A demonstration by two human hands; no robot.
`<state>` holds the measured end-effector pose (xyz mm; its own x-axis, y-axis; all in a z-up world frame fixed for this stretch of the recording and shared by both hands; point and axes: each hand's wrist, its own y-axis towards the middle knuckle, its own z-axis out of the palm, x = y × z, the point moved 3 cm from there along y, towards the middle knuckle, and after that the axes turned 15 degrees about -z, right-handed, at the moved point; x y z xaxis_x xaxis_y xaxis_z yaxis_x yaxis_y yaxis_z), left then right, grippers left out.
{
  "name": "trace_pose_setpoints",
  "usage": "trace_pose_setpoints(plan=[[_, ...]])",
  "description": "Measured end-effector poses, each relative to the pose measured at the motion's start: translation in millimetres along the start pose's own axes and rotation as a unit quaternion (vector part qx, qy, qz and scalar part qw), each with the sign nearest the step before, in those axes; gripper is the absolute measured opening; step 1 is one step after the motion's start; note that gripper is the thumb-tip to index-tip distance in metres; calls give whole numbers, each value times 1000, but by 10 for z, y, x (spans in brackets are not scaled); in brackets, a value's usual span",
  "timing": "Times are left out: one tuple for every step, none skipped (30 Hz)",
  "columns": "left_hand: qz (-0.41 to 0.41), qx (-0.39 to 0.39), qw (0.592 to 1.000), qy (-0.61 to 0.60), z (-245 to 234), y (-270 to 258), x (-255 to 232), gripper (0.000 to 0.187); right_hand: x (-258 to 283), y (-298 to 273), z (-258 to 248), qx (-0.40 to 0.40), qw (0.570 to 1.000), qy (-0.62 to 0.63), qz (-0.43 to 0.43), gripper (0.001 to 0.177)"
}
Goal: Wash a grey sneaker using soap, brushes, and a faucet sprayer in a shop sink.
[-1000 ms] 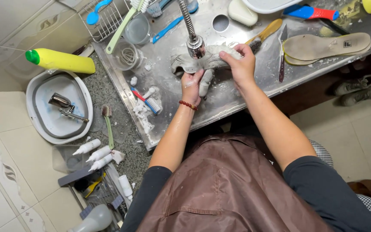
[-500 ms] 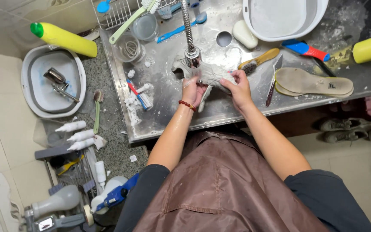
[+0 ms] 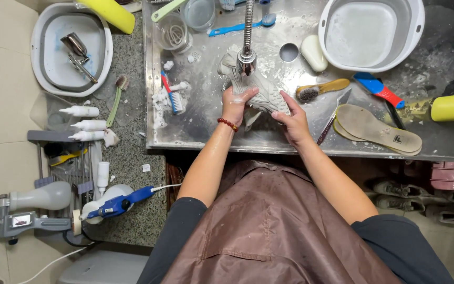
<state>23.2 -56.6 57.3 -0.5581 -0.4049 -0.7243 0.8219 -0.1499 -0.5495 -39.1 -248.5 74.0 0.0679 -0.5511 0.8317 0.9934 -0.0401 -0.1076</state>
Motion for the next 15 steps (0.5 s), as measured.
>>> trace_pose_setpoints(plan=[[2,0,1000,1,17,12,-25,31,-12,18,-3,1,1000,1,-2,78],[15,-3,1000,5,21,20,-56,30,-35,25,-2,-6,1000,8,-4,77],[28,-7,1000,8,22,30,-88,30,-61,35,1,-13,1000,15,-6,75],[26,-4,1000,12,-19,86,-92,30,-56,39,9,-17,1000,17,-9,75],[48,2,999,-1,-63,142,-109,31,-53,46,17,-19,1000,10,-15,74],[66,11,998,-14,-97,190,-105,32,-45,24,14,-24,999,2,-21,74],[61,16,998,-9,-173,287,-66,32,-31,17,15,-32,999,4,-24,74],[53,7,998,-21,-261,371,-7,28,-16,-5,13,-29,999,-4,-27,73],[45,-2,998,-34,-349,455,51,28,0,-27,15,-26,999,-11,-31,73],[42,3,999,-29,-352,482,19,28,-1,-40,27,-32,999,-10,-35,73],[15,8,998,-61,-358,514,2,29,10,-51,41,-27,997,-42,-54,74],[-17,13,996,-91,-357,527,21,32,19,-104,42,-27,994,-75,-71,75],[-25,18,996,-86,-314,470,-46,32,-10,-139,55,-37,994,-74,-73,75],[-37,53,992,-107,-229,438,-111,30,-20,-151,48,-46,992,-83,-78,76],[-49,88,987,-128,-146,404,-173,29,-32,-165,40,-54,991,-92,-82,76]])
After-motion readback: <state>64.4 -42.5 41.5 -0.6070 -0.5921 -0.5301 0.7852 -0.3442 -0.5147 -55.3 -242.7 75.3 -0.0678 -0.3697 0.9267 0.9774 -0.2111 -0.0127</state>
